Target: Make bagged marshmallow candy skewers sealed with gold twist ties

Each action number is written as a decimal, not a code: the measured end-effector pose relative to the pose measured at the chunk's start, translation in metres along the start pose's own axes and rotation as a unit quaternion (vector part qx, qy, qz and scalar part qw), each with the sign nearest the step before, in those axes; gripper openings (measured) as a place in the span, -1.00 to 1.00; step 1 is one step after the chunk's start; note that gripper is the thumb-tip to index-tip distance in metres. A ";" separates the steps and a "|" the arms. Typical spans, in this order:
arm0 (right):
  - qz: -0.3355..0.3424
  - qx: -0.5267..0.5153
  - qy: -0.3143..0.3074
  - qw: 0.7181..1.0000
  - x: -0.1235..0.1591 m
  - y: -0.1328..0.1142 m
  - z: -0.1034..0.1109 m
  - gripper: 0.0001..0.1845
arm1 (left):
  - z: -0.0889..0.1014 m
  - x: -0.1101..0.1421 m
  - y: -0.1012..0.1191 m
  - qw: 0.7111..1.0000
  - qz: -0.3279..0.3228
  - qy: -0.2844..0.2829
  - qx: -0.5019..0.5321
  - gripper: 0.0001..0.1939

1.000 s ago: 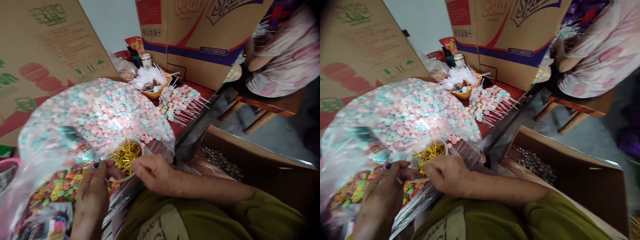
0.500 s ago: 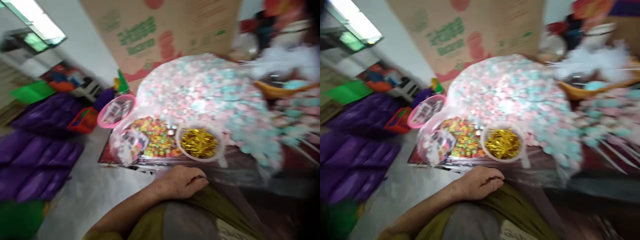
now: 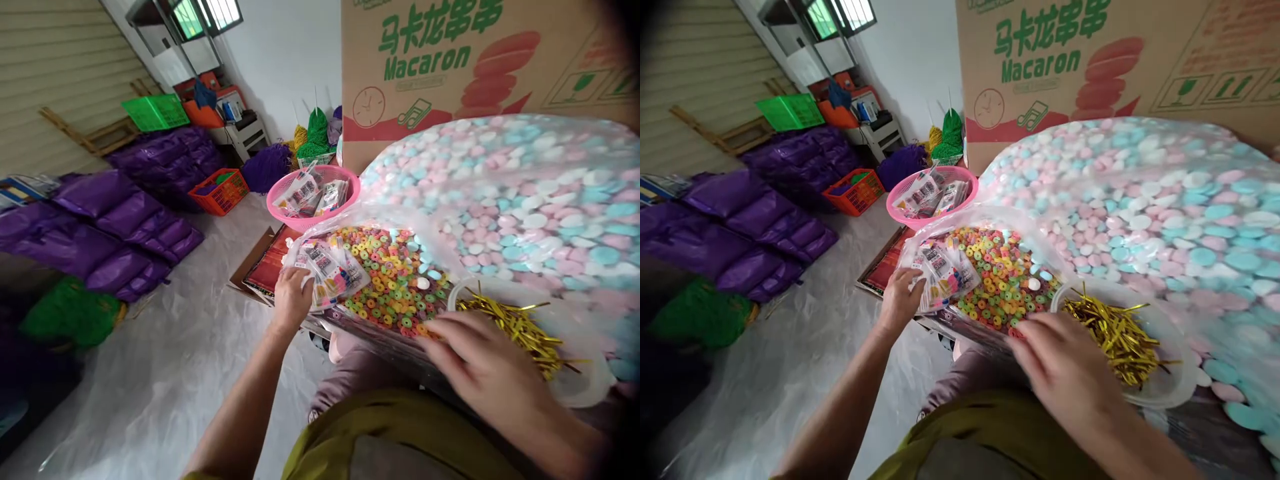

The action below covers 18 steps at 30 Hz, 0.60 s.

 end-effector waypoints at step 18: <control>-0.473 -0.347 -0.121 0.801 -0.027 0.028 -0.090 -0.52 | 0.009 0.033 0.070 0.940 -0.299 0.150 0.074 -0.86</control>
Point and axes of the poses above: each hand's wrist, its own x-axis away from the middle knuckle, its own z-axis out of the back of the hand, y = z × x, the point moved 6 cm from there along -x, towards the middle knuckle, and after that the axes turned 9 degrees about y, right-handed, at the moved point
